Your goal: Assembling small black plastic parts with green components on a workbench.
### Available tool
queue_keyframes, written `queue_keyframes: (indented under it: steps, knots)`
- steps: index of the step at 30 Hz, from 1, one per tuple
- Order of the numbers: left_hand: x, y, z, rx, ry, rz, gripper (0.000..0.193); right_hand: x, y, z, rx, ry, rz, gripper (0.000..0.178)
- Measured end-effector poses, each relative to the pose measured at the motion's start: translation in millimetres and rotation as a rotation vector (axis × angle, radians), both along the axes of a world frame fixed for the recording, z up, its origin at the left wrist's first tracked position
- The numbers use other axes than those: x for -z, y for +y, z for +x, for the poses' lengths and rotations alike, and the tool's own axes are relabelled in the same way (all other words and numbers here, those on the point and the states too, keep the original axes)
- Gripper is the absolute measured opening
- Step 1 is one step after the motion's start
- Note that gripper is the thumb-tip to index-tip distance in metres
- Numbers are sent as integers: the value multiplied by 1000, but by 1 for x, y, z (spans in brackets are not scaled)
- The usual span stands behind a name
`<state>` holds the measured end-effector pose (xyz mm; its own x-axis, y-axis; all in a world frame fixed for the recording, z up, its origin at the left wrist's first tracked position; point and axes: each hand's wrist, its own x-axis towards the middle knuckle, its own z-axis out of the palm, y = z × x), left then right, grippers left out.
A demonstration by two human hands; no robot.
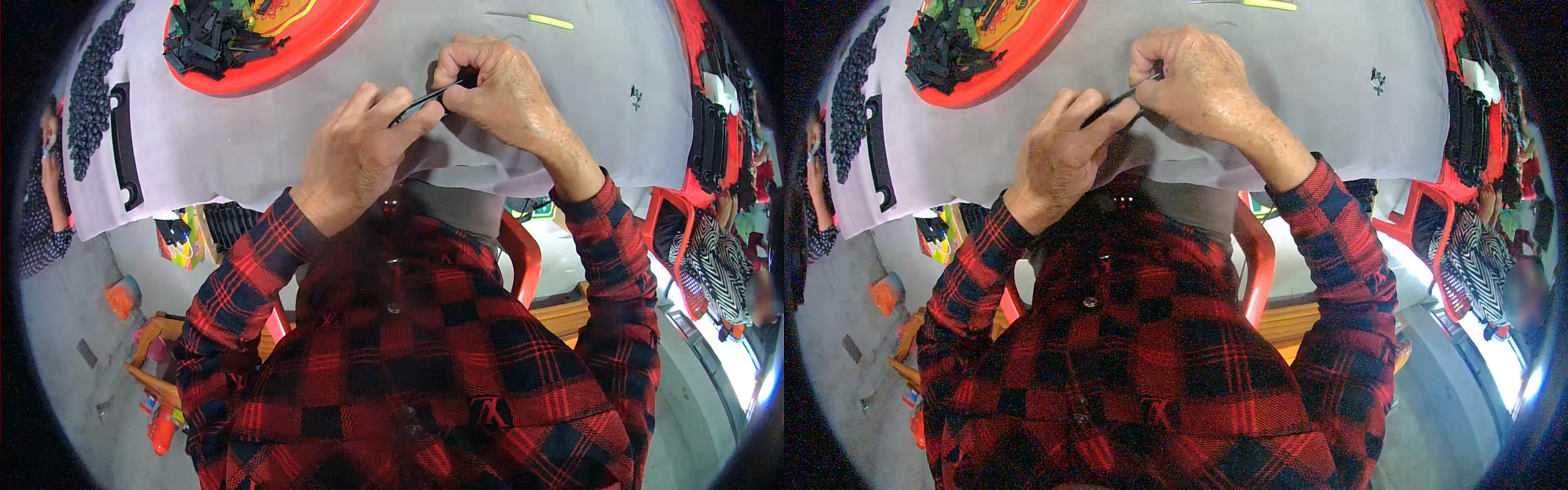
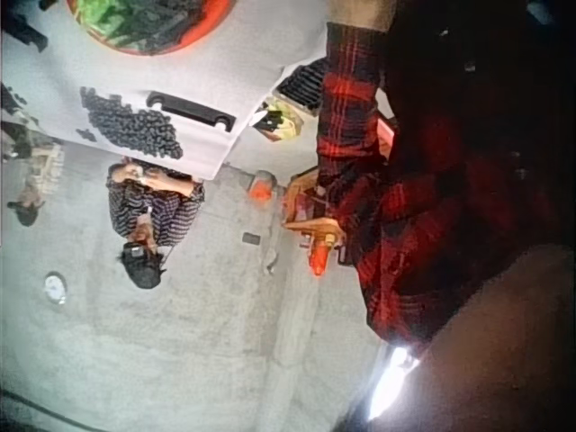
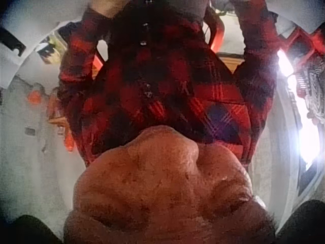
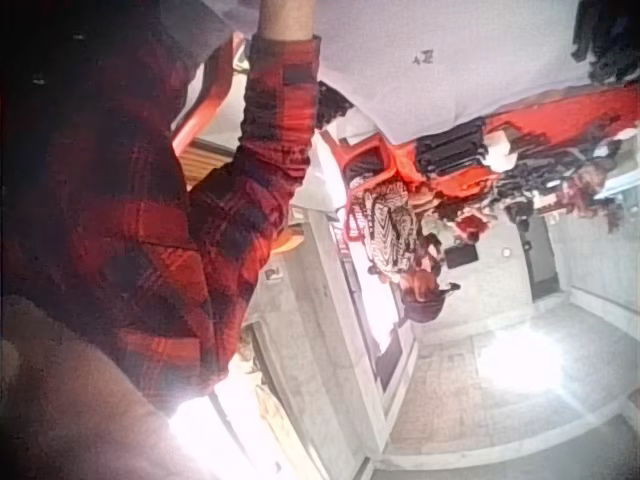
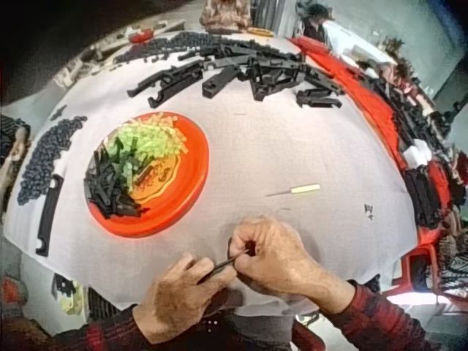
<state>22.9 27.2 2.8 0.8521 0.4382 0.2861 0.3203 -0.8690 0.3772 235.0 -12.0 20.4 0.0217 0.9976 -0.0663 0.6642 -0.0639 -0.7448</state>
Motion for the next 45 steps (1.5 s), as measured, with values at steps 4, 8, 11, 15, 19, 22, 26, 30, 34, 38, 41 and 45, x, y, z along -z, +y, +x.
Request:
queue_keyframes:
  steps: [4, 8, 11, 15, 19, 22, 26, 30, 34, 38, 41, 45]
  knots:
    - [3, 1, -2, 7, -13, -38, 45, 1, -1, -5, 15, -36, 52, 6]
    - [-2, 1, 0, 13, 5, -61, 45, 2, 1, -5, 5, -45, 33, 5]
    - [0, 4, 2, 8, -60, -36, 44, 5, -1, -8, 28, -238, 126, 3]
    - [-1, 1, 1, -3, -65, -27, 45, 8, 2, -3, -2, -218, 129, 2]
    - [-1, 1, 2, -1, -45, -25, 47, 7, 1, 2, -47, -169, 71, 5]
    - [-4, -1, 1, 3, -46, -20, 46, -1, 1, 4, -71, -47, -15, 7]
    - [-2, 1, 1, 9, -54, -19, 45, -1, 4, 5, -66, -14, -77, 10]
    - [-3, 0, 0, 10, -54, -35, 44, 0, 3, 5, -56, -1, -63, 9]
    - [-5, -2, 2, -14, -29, -21, 42, -2, 2, 6, -49, 93, -73, 8]
    - [-4, -1, 2, -13, -26, -17, 41, 1, 2, 5, -52, 53, -52, 7]
    - [-4, -1, 3, -14, -33, -16, 42, 2, 3, 4, -39, 28, -54, 6]
    - [-4, -1, 3, -10, -30, -3, 42, 3, 1, 3, -25, -22, -15, 6]
